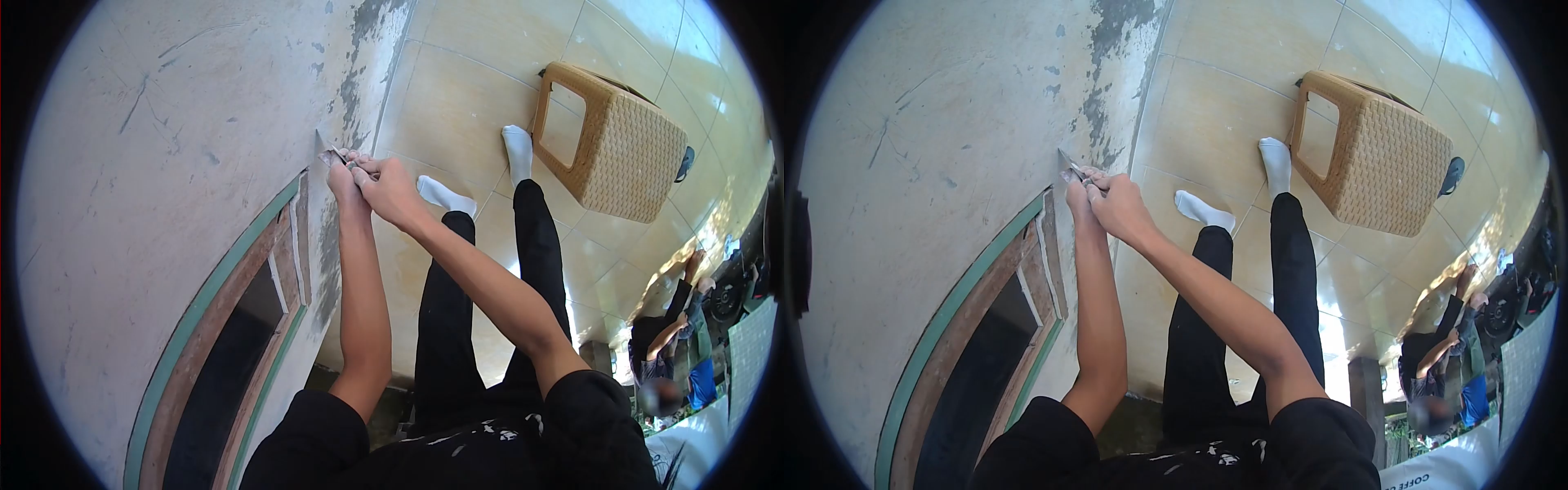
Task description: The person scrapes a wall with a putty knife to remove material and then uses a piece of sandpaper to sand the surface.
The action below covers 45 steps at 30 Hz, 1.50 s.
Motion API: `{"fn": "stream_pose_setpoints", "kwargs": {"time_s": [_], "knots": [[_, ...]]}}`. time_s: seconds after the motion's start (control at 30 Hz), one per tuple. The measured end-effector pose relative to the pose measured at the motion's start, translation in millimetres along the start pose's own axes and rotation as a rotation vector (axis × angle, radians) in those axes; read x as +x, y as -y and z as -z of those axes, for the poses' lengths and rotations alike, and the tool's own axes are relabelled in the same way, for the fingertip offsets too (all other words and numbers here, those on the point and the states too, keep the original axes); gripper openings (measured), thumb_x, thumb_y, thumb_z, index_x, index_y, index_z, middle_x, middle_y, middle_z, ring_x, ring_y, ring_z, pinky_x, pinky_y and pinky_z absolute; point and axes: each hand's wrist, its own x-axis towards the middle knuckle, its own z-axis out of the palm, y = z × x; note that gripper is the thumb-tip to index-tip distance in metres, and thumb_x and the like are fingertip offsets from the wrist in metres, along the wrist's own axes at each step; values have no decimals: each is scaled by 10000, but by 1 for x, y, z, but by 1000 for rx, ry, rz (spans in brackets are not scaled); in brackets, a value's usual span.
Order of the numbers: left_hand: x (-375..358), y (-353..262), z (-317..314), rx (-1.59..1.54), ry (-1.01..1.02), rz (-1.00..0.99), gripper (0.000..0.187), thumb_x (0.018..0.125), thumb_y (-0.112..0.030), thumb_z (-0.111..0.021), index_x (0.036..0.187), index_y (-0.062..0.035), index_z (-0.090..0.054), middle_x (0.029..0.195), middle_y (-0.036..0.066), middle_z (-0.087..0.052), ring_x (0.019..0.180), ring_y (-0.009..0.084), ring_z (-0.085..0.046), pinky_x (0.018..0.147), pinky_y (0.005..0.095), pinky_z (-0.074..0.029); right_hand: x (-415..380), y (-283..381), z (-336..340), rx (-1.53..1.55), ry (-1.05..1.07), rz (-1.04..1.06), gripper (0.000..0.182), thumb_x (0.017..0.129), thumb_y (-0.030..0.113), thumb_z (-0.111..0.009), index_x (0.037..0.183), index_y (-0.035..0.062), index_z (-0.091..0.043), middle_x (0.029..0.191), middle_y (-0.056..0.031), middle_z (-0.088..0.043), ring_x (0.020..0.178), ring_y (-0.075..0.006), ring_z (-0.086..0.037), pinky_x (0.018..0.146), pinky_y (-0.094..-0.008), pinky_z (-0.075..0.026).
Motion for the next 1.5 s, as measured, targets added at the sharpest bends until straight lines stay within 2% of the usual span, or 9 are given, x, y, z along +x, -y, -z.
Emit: {"fn": "stream_pose_setpoints", "kwargs": {"time_s": [0.2,0.4,0.6,0.73,0.8,0.97,1.17,1.33,1.5], "knots": [[-34,-22,10,231,-3,49,331,946,-395,-433,837,-85,-396,729,68,-480,618,232,-543,554,372,-495,-23,-25,-37,-34,-93,180,401,845,186,-502,1192,-11,-543,915,-289,-610,676,-357,-625,726,-411,-478],[9,1,59,62,104,72,313,963,-358,-395,800,-93,-424,684,54,-482,613,208,-536,623,368,-518,-49,-4,-39,-297,-83,75,321,833,168,-514,1076,-24,-597,874,-296,-598,751,-441,-589,736,-465,-460],[21,0,68,40,93,85,243,940,-298,-426,782,-115,-446,677,13,-480,574,179,-480,532,328,-439,-44,-16,-49,-221,-134,213,226,822,125,-520,872,-64,-633,800,-302,-582,721,-441,-586,709,-462,-463],[82,9,84,273,229,126,272,947,-285,-416,768,-84,-452,663,32,-474,593,186,-496,539,330,-435,-15,-31,-53,-157,-236,254,229,817,120,-524,880,-69,-635,777,-313,-562,730,-437,-591,708,-443,-466],[59,5,66,292,154,57,294,949,-295,-407,755,-78,-453,651,39,-470,588,191,-500,534,330,-437,-2,-16,-41,-202,-45,-48,251,817,126,-528,939,-66,-633,818,-318,-572,798,-430,-600,762,-414,-467],[-9,-21,41,195,12,9,337,956,-320,-359,760,-56,-433,678,68,-466,600,225,-530,545,345,-460,-30,-7,-41,-156,-118,237,279,818,131,-543,1012,-55,-619,937,-289,-608,921,-387,-619,833,-372,-467],[46,14,29,109,52,-15,317,977,-299,-304,827,-36,-399,733,65,-436,641,208,-475,618,371,-458,11,-7,-14,-34,38,-116,286,801,146,-543,945,-89,-623,878,-323,-589,825,-398,-629,768,-428,-471],[0,5,25,20,-12,-41,310,982,-294,-290,857,-28,-386,745,55,-427,648,204,-469,618,369,-455,-6,-14,-19,-5,-35,263,275,774,136,-541,909,-81,-641,777,-288,-617,715,-385,-635,705,-417,-488],[44,32,30,-29,-40,-41,295,981,-302,-295,957,-20,-376,818,54,-432,704,204,-479,687,370,-455,17,-14,-4,-132,13,-19,261,770,133,-541,878,-80,-645,779,-294,-612,739,-415,-621,726,-424,-485]]}}
